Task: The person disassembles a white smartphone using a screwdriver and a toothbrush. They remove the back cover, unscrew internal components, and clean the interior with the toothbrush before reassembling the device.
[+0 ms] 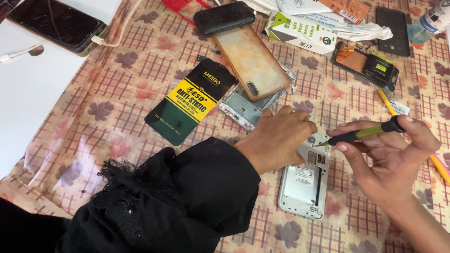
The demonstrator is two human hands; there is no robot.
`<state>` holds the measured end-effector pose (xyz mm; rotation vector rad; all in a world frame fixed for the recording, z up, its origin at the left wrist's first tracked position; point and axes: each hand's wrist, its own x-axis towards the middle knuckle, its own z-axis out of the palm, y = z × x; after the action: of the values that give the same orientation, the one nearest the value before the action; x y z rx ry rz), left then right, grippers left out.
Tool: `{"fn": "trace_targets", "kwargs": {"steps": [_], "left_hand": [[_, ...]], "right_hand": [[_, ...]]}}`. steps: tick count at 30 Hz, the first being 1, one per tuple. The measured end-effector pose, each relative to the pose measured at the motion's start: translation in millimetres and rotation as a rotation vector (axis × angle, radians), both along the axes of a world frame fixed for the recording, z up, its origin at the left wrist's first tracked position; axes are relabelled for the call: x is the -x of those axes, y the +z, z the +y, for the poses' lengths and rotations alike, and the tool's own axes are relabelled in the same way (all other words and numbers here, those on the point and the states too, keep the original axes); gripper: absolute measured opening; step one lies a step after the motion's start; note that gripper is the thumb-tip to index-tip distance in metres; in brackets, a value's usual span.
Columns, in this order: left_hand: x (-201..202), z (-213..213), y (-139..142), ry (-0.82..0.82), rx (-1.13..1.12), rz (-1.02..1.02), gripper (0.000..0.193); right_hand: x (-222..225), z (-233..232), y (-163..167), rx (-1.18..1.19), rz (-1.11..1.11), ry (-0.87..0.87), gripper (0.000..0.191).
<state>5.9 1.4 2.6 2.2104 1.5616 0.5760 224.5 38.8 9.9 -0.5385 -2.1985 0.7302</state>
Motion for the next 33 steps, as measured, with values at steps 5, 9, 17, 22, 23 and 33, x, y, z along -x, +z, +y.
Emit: {"fn": "trace_targets", "kwargs": {"steps": [5, 9, 17, 22, 23, 33], "left_hand": [[1.3, -1.5, -2.5, 0.003, -0.043, 0.010, 0.068], [12.2, -1.9, -4.7, 0.078, -0.193, 0.034, 0.057], [11.1, 3.4, -1.8, 0.109, -0.082, 0.117, 0.054], [10.3, 3.3, -2.9, 0.104, -0.158, 0.125, 0.055], [10.2, 3.0, -3.1, 0.104, -0.157, 0.125, 0.054], [12.4, 1.7, 1.0, 0.101, -0.088, 0.110, 0.050]], "right_hand": [[-12.2, -0.1, 2.3, 0.022, 0.039, 0.052, 0.082], [-23.6, 0.9, -0.7, -0.015, 0.128, 0.270, 0.088], [-39.1, -4.8, -10.5, -0.130, 0.037, 0.247, 0.094], [-35.3, -4.2, -8.8, -0.094, 0.063, 0.326, 0.086], [-34.0, -4.2, -8.0, -0.073, 0.065, 0.335, 0.086], [-27.6, -7.4, -1.6, -0.055, 0.039, 0.382, 0.088]]}}
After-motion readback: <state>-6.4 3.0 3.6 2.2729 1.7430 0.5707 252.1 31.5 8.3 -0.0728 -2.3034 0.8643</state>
